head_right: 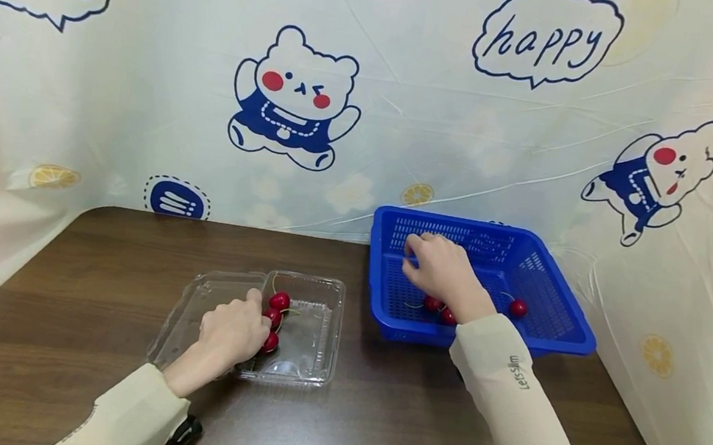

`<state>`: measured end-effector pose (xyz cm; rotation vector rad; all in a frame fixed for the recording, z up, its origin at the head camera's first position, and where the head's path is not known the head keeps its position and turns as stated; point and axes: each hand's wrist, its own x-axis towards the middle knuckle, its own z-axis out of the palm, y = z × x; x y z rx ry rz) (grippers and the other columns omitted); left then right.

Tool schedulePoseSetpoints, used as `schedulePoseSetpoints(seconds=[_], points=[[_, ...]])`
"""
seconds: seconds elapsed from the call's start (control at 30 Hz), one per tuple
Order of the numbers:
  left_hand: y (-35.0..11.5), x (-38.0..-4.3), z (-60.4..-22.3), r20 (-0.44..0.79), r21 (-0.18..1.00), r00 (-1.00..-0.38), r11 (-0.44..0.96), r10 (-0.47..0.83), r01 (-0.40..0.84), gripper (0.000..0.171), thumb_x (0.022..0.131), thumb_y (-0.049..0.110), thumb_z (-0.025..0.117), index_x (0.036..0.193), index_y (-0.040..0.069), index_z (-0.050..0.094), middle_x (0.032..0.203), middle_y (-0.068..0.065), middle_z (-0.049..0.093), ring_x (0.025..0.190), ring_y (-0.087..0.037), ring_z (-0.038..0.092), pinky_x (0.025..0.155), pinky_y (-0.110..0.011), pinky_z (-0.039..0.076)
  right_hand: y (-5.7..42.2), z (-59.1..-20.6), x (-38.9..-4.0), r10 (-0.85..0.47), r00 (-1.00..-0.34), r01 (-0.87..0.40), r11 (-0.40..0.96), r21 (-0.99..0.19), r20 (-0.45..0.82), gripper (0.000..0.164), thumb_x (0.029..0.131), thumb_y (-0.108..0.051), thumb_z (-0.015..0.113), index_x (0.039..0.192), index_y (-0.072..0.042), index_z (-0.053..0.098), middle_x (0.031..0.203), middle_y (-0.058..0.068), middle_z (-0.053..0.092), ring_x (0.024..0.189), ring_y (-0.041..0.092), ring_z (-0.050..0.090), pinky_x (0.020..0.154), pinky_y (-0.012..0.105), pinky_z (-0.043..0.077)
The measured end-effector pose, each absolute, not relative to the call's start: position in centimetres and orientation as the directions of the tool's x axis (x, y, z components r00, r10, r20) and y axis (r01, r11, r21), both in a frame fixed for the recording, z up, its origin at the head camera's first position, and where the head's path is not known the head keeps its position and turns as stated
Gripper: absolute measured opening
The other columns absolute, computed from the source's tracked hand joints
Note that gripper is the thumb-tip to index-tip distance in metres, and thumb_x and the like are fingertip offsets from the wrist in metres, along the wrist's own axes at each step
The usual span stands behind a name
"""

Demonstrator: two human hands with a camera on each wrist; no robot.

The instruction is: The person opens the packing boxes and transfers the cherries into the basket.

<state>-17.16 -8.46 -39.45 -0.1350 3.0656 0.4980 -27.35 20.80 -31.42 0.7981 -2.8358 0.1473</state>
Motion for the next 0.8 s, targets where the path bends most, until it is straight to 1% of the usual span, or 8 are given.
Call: schedulePoseSetpoints(seconds=[0.23,0.43,0.63,0.8], points=[[-8.4,-17.2,-39.5,-0.049,0.311,-0.996,0.946,-0.078,-0.089,0.024,0.090,0.023,0.053,0.092,-0.001,0.050,0.076,-0.021,0.067,0.066,-0.040,0.065,0.051,-0.050,0.051,19.9,-30.7,-27.0,-0.503,-0.838,-0.528,0.846,-0.077,0.213,0.020,0.087,-0.019,0.065,0.103,-0.008,0.067,0.097,0.014,0.072,0.080,0.027,0.064,0.071,0.047,0.059],[-8.4,-17.2,-39.4,-0.053,0.310,-0.995,0.946,-0.079,-0.092,0.024,0.090,0.023,0.052,0.092,0.000,0.050,0.074,-0.020,0.066,0.062,-0.038,0.064,0.050,-0.049,0.050,18.7,-30.2,-26.5,-0.545,-0.802,-0.578,0.811,-0.092,0.244,0.020,0.088,-0.019,0.065,0.104,-0.007,0.069,0.098,0.014,0.073,0.082,0.025,0.064,0.072,0.045,0.059],[-8.5,-17.2,-39.4,-0.053,0.311,-0.995,0.946,-0.079,-0.092,0.024,0.090,0.023,0.052,0.093,0.000,0.051,0.076,-0.021,0.067,0.065,-0.039,0.065,0.051,-0.050,0.050,17.3,-29.8,-25.8,-0.582,-0.759,-0.623,0.779,-0.067,0.290,0.019,0.087,-0.023,0.066,0.100,-0.009,0.069,0.096,0.013,0.073,0.080,0.024,0.063,0.069,0.043,0.058],[-8.4,-17.2,-39.4,-0.053,0.311,-0.995,0.946,-0.081,-0.094,0.024,0.090,0.023,0.052,0.093,0.000,0.051,0.077,-0.022,0.067,0.065,-0.039,0.065,0.051,-0.050,0.050,16.1,-29.8,-25.4,-0.594,-0.741,-0.637,0.770,-0.047,0.314,0.019,0.087,-0.025,0.066,0.099,-0.010,0.070,0.092,0.011,0.073,0.077,0.023,0.061,0.065,0.042,0.056]])
